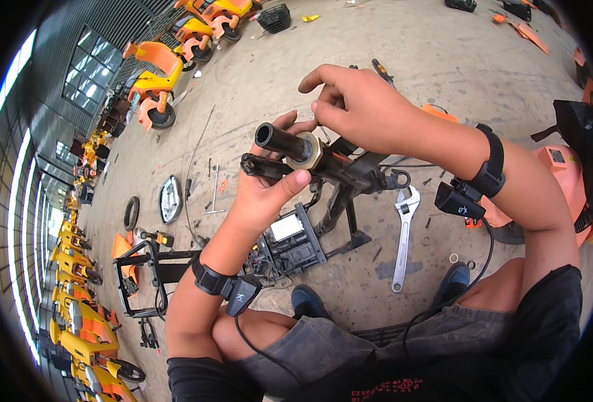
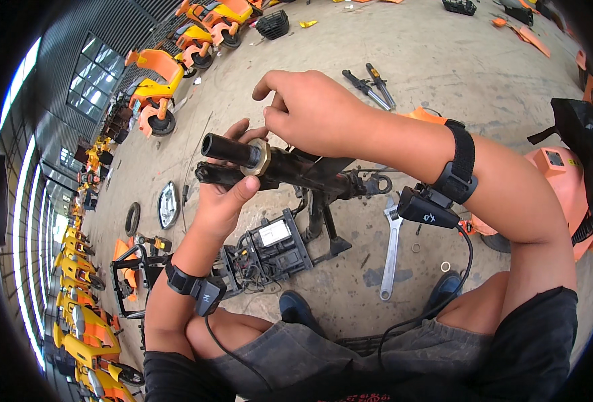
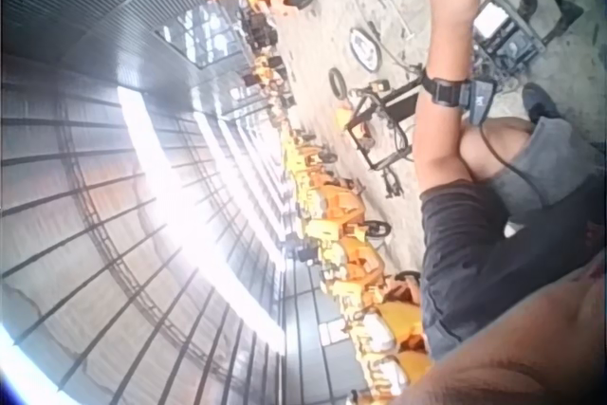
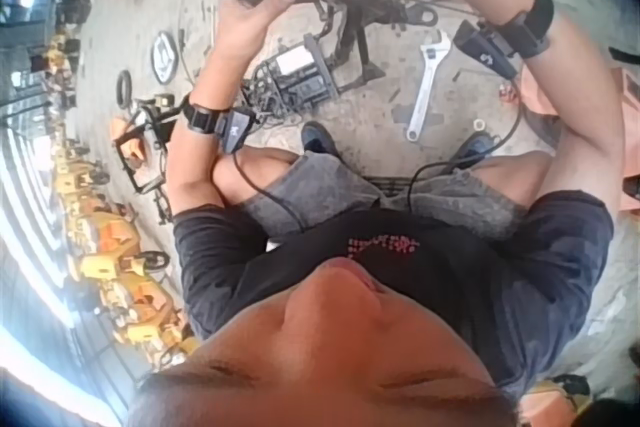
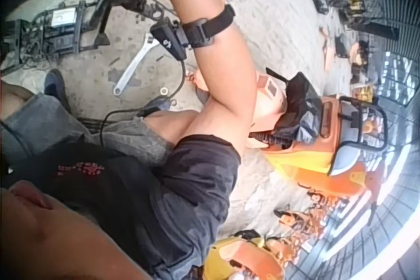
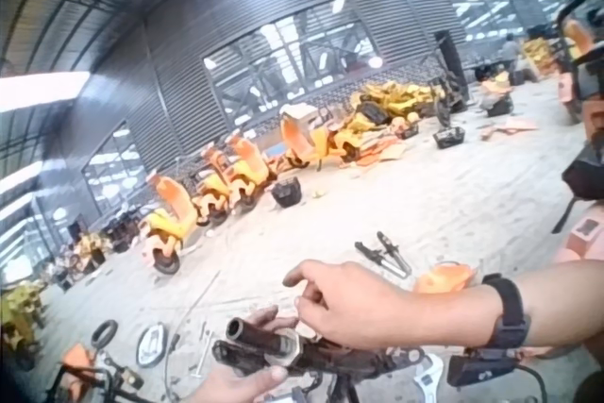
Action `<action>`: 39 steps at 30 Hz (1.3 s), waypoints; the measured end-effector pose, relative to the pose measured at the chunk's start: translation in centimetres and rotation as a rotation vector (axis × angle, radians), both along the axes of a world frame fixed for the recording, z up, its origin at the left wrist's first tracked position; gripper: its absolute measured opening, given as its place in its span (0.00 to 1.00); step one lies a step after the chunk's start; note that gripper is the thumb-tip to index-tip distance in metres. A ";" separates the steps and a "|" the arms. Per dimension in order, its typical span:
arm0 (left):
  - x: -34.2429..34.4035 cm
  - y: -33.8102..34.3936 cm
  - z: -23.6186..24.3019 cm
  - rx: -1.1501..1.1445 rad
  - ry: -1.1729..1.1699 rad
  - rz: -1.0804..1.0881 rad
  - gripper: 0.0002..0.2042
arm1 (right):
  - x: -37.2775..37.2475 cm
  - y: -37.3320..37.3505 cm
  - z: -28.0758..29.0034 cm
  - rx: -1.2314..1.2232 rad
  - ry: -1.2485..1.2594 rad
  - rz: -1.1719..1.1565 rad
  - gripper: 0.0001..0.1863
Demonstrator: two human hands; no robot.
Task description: The person uses a wrench to loosen a nut on the scooter's steering stem, then removes a black plastic clamp and adjusts the stem components by hand.
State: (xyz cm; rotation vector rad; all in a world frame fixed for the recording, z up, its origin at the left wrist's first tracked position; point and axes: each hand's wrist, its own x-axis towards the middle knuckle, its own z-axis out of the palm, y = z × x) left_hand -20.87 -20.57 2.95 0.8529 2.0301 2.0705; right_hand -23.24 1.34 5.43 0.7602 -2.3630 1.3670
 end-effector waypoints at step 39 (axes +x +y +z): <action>0.3 0.0 -0.9 -0.069 0.121 0.176 0.38 | 0.2 -0.2 0.2 0.020 -0.011 -0.008 0.17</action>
